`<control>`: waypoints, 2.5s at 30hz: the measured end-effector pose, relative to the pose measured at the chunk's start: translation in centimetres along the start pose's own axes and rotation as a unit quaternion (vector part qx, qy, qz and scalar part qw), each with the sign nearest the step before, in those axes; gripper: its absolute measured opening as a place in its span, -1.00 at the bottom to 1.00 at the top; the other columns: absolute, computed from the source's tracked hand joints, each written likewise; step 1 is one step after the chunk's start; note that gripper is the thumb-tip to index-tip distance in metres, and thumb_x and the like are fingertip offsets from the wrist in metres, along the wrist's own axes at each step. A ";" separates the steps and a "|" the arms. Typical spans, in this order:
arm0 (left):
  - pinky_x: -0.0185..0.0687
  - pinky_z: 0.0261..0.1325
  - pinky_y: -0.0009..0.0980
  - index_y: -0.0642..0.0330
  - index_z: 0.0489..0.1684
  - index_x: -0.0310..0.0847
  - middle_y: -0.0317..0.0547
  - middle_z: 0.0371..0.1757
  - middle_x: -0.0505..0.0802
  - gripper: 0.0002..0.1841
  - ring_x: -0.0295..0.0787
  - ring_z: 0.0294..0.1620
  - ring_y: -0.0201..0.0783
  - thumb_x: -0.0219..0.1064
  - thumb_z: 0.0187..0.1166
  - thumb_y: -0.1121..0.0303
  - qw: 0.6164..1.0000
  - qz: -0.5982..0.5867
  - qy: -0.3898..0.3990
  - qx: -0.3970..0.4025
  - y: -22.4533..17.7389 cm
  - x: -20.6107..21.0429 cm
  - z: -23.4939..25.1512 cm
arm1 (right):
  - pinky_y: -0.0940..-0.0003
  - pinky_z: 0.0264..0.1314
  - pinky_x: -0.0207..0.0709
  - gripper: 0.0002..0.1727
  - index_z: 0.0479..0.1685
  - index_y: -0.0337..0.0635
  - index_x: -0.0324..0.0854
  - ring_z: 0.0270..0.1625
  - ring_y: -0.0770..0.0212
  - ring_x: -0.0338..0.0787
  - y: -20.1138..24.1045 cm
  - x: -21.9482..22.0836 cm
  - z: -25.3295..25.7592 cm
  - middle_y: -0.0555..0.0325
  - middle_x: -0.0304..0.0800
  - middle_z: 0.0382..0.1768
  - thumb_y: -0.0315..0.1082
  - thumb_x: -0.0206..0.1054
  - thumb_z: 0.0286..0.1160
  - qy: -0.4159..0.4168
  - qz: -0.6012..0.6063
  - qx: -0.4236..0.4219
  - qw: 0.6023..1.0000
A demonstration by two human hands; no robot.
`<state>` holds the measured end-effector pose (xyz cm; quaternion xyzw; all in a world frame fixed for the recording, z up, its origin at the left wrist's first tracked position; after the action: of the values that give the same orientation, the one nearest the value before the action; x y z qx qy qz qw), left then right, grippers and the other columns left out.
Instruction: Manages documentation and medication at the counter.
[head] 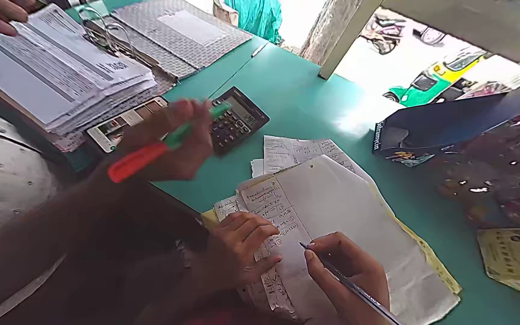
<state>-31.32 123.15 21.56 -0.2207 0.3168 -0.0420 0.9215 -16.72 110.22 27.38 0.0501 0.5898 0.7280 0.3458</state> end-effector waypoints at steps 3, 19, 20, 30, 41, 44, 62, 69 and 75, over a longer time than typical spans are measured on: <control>0.51 0.38 -0.40 0.05 -0.03 0.70 -0.20 -0.06 0.91 -0.59 0.79 0.15 -0.28 0.24 0.62 -0.11 1.000 -0.004 -0.014 -0.001 0.1 0.1 -0.1 | 0.80 -0.44 0.59 -0.94 -0.37 -0.13 0.65 -0.48 0.71 0.69 -0.3 0.6 1.0 0.48 0.76 -0.50 -0.45 0.40 0.21 0.029 -0.020 0.012 0.999; 0.50 0.38 -0.38 0.01 -0.10 0.76 -0.21 -0.02 0.90 -0.67 0.77 0.17 -0.24 0.22 0.65 -0.01 1.000 0.000 0.010 0.002 0.2 0.1 -0.4 | 0.85 -0.52 0.50 -0.88 -0.50 -0.12 0.64 -0.54 0.76 0.63 -2.1 2.2 0.1 0.46 0.76 -0.53 -0.43 0.48 0.01 -0.023 -0.049 0.024 0.998; 0.50 0.38 -0.38 0.00 -0.11 0.77 -0.21 -0.02 0.90 -0.67 0.77 0.17 -0.24 0.22 0.65 -0.01 1.000 0.000 0.008 0.001 0.2 0.2 -0.4 | 0.86 -0.54 0.48 -0.88 -0.51 -0.12 0.63 -0.56 0.76 0.61 -2.1 2.2 0.0 0.46 0.74 -0.55 -0.42 0.49 0.00 -0.021 -0.055 0.024 0.998; 0.51 0.38 -0.38 -0.01 -0.11 0.77 -0.22 -0.01 0.90 -0.66 0.77 0.18 -0.25 0.21 0.67 -0.03 1.000 0.004 0.017 0.001 0.2 0.0 -0.4 | 0.87 -0.55 0.45 -0.89 -0.51 -0.12 0.64 -0.56 0.78 0.60 -2.1 2.2 -0.1 0.48 0.73 -0.55 -0.41 0.47 0.00 -0.042 -0.070 0.033 0.996; 0.52 0.37 -0.37 0.00 -0.12 0.78 -0.20 0.00 0.91 -0.66 0.78 0.18 -0.26 0.21 0.66 -0.03 1.000 0.004 0.023 -0.001 0.2 0.0 -0.4 | 0.87 -0.55 0.42 -0.90 -0.53 -0.12 0.64 -0.56 0.78 0.58 -2.1 2.0 -0.1 0.46 0.72 -0.56 -0.38 0.47 0.01 -0.038 -0.080 0.033 0.995; 0.53 0.36 -0.38 0.00 -0.13 0.78 -0.20 -0.01 0.91 -0.66 0.78 0.17 -0.25 0.21 0.66 -0.03 1.000 0.002 0.022 0.001 0.2 0.0 -0.3 | 0.87 -0.55 0.43 -0.90 -0.52 -0.11 0.63 -0.56 0.78 0.59 -2.1 2.0 -0.1 0.47 0.72 -0.56 -0.40 0.46 0.01 -0.051 -0.072 0.036 0.995; 0.52 0.34 -0.39 -0.02 -0.13 0.78 -0.22 -0.01 0.91 -0.64 0.77 0.16 -0.27 0.18 0.68 -0.05 1.000 0.010 0.021 0.001 0.3 0.0 -0.4 | 0.87 -0.55 0.46 -0.90 -0.51 -0.10 0.64 -0.55 0.78 0.61 -2.1 1.7 0.2 0.48 0.76 -0.53 -0.41 0.47 0.02 -0.043 -0.065 0.034 0.996; 0.51 0.34 -0.40 -0.02 -0.15 0.78 -0.21 -0.02 0.91 -0.64 0.77 0.16 -0.26 0.19 0.66 -0.04 1.000 0.014 0.017 -0.001 0.2 0.1 -0.3 | 0.87 -0.53 0.45 -0.92 -0.51 -0.16 0.66 -0.55 0.78 0.60 -2.2 1.7 0.1 0.43 0.75 -0.55 -0.40 0.45 0.03 -0.042 -0.085 0.027 0.995; 0.50 0.35 -0.39 -0.01 -0.14 0.78 -0.22 -0.01 0.91 -0.65 0.77 0.17 -0.26 0.19 0.67 -0.04 1.000 0.013 0.017 0.000 0.2 0.0 -0.3 | 0.88 -0.54 0.42 -0.91 -0.51 -0.15 0.65 -0.56 0.79 0.58 -2.2 1.8 0.2 0.45 0.73 -0.56 -0.41 0.45 0.02 -0.049 -0.086 0.029 0.995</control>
<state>-31.50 123.18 21.27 -0.2158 0.3353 -0.0338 0.9164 -17.01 111.53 24.86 0.0443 0.5955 0.6745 0.4341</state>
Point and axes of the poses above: each hand's wrist, its own z-axis towards the middle knuckle, its own x-axis out of the palm, y = z × x, the point moved 2 cm from there along z, towards the middle knuckle
